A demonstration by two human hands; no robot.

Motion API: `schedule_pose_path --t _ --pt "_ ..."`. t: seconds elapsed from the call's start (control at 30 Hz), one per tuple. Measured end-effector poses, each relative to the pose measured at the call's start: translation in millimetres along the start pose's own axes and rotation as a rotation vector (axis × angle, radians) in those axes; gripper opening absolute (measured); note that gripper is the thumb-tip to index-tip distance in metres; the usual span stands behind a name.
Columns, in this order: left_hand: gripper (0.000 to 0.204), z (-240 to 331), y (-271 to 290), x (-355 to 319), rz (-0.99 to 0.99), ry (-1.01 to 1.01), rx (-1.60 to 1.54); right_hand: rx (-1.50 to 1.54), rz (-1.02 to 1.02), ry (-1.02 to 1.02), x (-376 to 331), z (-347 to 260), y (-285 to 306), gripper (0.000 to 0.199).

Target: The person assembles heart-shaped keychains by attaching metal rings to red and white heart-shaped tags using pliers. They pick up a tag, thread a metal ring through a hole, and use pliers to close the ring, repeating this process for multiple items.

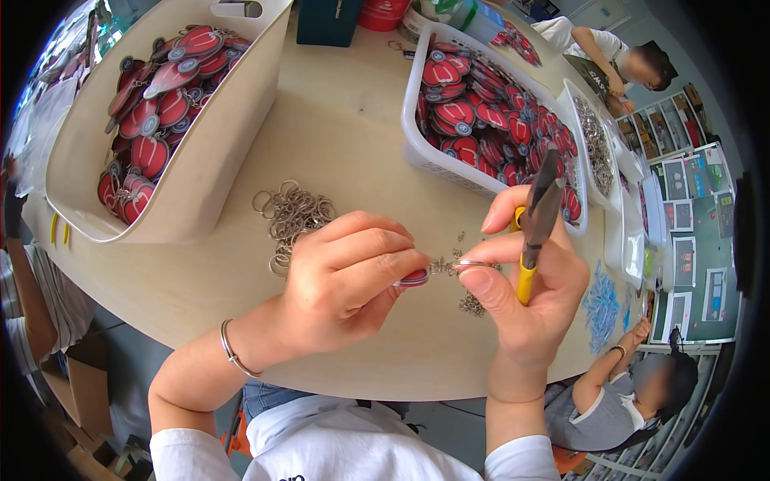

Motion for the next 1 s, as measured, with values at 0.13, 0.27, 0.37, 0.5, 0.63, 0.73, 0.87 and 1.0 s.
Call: schedule_pose_path --t 0.13,0.27,0.37,0.5,0.63,0.73,0.87,1.0 --pt "0.036 0 0 -1 0.006 -0.004 0.005 0.018 0.013 -0.012 1 -1 -1 0.021" --pt "0.029 -1 1 -1 -0.001 0.02 0.006 0.025 0.025 -0.019 1 -1 0 0.02" --pt "0.025 -2 2 -1 -0.002 0.035 0.001 0.019 0.047 -0.022 0 -2 2 0.02" --pt "0.025 -3 3 0 0.002 0.051 -0.021 -0.024 0.059 -0.018 -3 -4 6 0.024" --pt "0.027 -3 6 1 0.0 0.064 -0.024 -0.065 0.016 -0.069 -10 -4 6 0.028" --pt "0.03 -2 12 1 0.025 0.036 -0.019 -0.087 -0.045 -0.089 -19 -2 6 0.03" --pt "0.033 8 17 1 0.015 -0.038 0.049 -0.199 -0.031 -0.079 -35 8 8 0.034" --pt "0.034 16 21 1 0.005 -0.111 0.116 -0.391 -0.15 -0.004 -48 14 4 0.035"
Point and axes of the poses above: each hand's wrist, its own x-axis towards the middle knuckle, its own y-axis out of the back of the hand, z = x × y, the point moved 10 cm from there along x, towards the middle knuckle, and after that the axes turned 1 degree about y, right-handed, at the moved point
